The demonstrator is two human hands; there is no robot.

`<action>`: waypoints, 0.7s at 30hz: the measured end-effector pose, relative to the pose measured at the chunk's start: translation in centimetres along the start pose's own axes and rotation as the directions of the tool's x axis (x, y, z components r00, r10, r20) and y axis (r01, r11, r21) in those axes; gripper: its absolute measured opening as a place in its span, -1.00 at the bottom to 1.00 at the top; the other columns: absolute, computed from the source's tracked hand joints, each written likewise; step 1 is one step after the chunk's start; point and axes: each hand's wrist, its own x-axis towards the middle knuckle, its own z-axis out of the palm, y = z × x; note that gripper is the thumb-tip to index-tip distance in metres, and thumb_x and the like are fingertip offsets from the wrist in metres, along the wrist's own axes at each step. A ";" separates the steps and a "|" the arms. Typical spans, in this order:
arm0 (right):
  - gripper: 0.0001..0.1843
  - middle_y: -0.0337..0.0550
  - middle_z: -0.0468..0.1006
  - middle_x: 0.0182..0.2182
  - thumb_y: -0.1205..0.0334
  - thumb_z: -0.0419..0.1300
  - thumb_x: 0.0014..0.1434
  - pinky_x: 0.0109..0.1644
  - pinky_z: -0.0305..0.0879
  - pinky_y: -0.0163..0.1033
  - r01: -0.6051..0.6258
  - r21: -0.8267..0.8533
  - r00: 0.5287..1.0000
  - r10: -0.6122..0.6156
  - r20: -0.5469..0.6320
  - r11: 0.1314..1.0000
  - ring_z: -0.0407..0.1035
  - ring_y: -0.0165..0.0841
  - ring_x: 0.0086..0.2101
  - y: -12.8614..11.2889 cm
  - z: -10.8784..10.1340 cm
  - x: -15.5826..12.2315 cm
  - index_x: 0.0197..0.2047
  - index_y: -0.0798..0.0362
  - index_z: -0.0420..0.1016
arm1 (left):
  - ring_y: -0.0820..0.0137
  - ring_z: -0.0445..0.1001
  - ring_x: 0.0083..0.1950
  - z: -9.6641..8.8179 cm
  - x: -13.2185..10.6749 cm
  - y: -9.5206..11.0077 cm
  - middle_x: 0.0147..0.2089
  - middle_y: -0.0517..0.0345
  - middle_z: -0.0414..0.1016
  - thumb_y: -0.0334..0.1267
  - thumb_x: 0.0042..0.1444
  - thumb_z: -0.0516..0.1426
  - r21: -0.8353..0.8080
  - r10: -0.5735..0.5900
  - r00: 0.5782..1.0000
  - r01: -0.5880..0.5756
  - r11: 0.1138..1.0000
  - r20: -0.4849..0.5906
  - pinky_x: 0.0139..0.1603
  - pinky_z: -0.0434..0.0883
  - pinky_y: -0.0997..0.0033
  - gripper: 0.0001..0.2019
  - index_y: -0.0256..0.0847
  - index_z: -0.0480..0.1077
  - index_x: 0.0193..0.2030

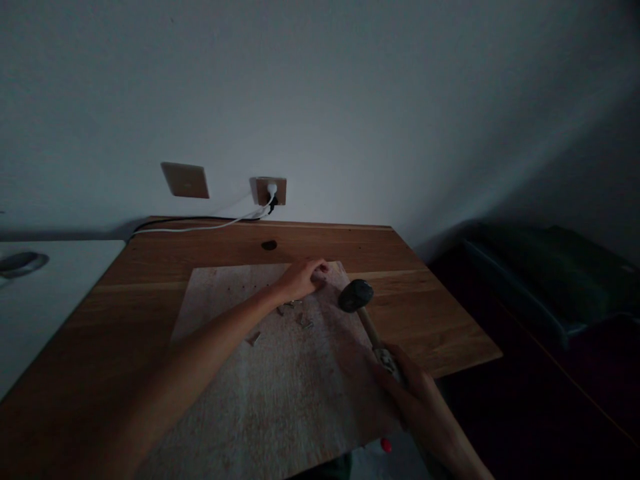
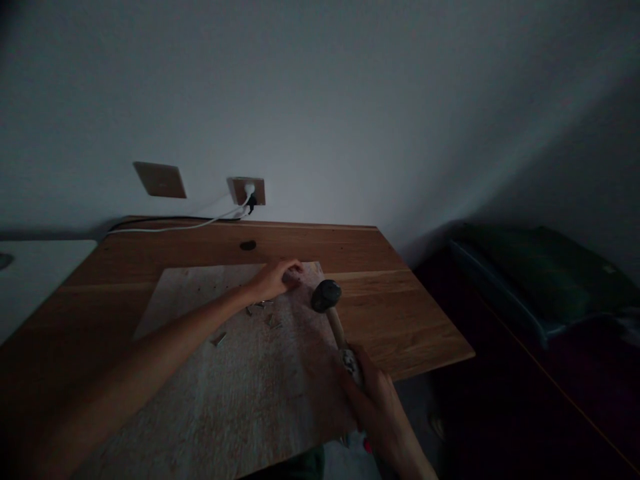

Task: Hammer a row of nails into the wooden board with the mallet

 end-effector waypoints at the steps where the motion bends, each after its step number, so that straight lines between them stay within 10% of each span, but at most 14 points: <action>1: -0.50 -0.04 0.71 -0.12 -0.17 0.09 0.39 -0.07 0.50 -0.20 -0.002 0.002 1.000 0.002 0.002 1.000 0.61 -0.11 -0.06 0.0 0.0 0.2 0.16 0.01 0.49 | 0.25 0.56 0.03 0.0 0.0 -0.1 -0.03 0.05 0.57 -0.47 0.03 0.32 0.042 -0.004 1.000 0.005 0.999 -0.019 0.11 0.46 0.26 -0.77 -0.21 0.53 -0.15; 7: -0.45 -0.37 0.48 -0.60 -0.15 0.08 0.38 -0.62 0.23 -0.32 -0.054 0.063 0.999 0.054 0.000 0.997 0.39 -0.33 -0.66 -1.8 0.4 2.2 0.22 0.07 0.40 | 0.17 0.48 0.13 0.0 0.4 -0.4 0.08 0.00 0.46 -0.45 -0.01 0.38 0.120 -0.019 0.999 0.024 0.992 -0.044 0.24 0.40 0.11 -0.90 -0.21 0.61 -0.36; 21: -0.46 -0.42 0.38 -0.63 -0.16 0.13 0.32 -0.64 0.26 -0.35 -0.031 0.056 0.999 0.033 -0.034 0.998 0.37 -0.36 -0.66 -4.1 0.1 4.0 0.17 0.06 0.42 | 0.07 0.46 0.19 0.1 0.4 -0.6 0.11 -0.03 0.47 -0.39 0.00 0.42 0.108 -0.014 1.000 0.017 0.994 -0.024 0.31 0.36 -0.04 -0.90 -0.18 0.61 -0.36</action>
